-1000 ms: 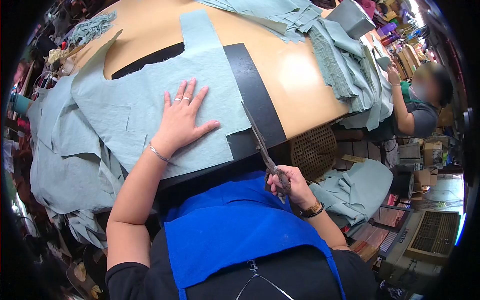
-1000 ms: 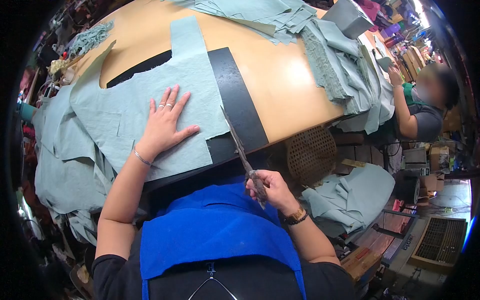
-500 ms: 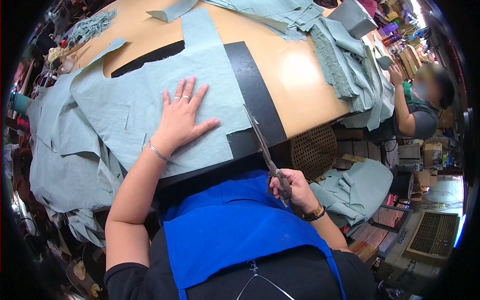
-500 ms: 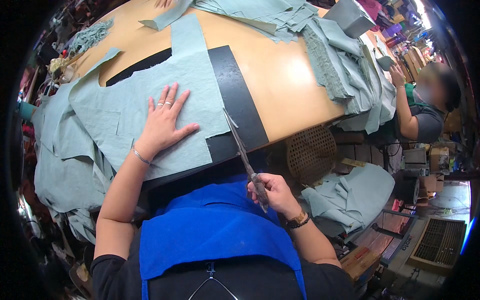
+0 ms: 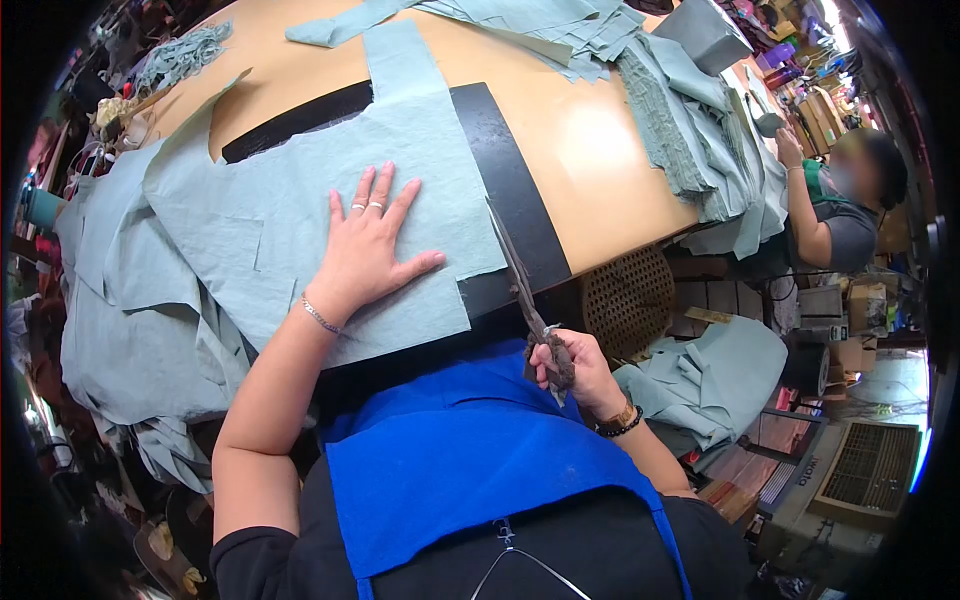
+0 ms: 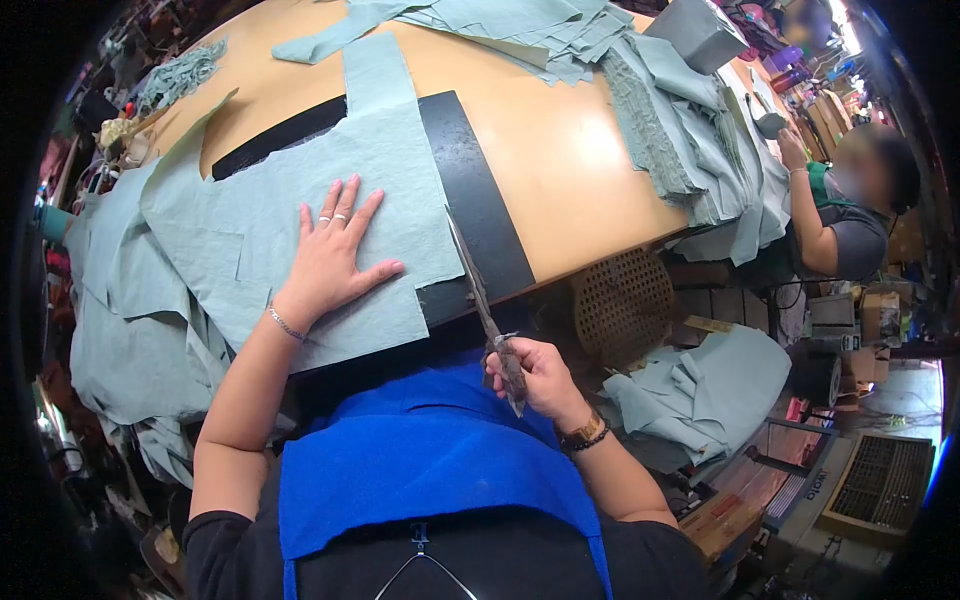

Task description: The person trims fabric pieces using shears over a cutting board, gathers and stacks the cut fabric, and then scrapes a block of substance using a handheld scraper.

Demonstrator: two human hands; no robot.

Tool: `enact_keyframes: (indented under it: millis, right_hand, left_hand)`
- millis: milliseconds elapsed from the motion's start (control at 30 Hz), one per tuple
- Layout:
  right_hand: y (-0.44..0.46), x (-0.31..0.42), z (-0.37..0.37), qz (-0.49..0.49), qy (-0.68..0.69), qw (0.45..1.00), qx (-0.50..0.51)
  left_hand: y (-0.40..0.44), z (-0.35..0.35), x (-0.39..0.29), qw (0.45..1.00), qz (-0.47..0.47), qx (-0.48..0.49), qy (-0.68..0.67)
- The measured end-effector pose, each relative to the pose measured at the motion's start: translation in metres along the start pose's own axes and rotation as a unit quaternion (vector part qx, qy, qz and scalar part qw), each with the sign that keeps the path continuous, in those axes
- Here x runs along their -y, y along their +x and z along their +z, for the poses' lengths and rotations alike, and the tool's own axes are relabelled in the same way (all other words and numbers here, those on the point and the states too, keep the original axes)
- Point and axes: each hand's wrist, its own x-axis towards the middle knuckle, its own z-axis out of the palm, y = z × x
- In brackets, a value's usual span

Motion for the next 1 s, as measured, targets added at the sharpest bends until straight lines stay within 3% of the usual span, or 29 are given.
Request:
enact_keyframes:
  millis: [1000]
  right_hand:
    - [0.01,0.007,0.001,-0.008,0.001,1.0,-0.015]
  left_hand:
    - [-0.018,-0.005,-0.019,0.999,0.016,0.036,-0.015]
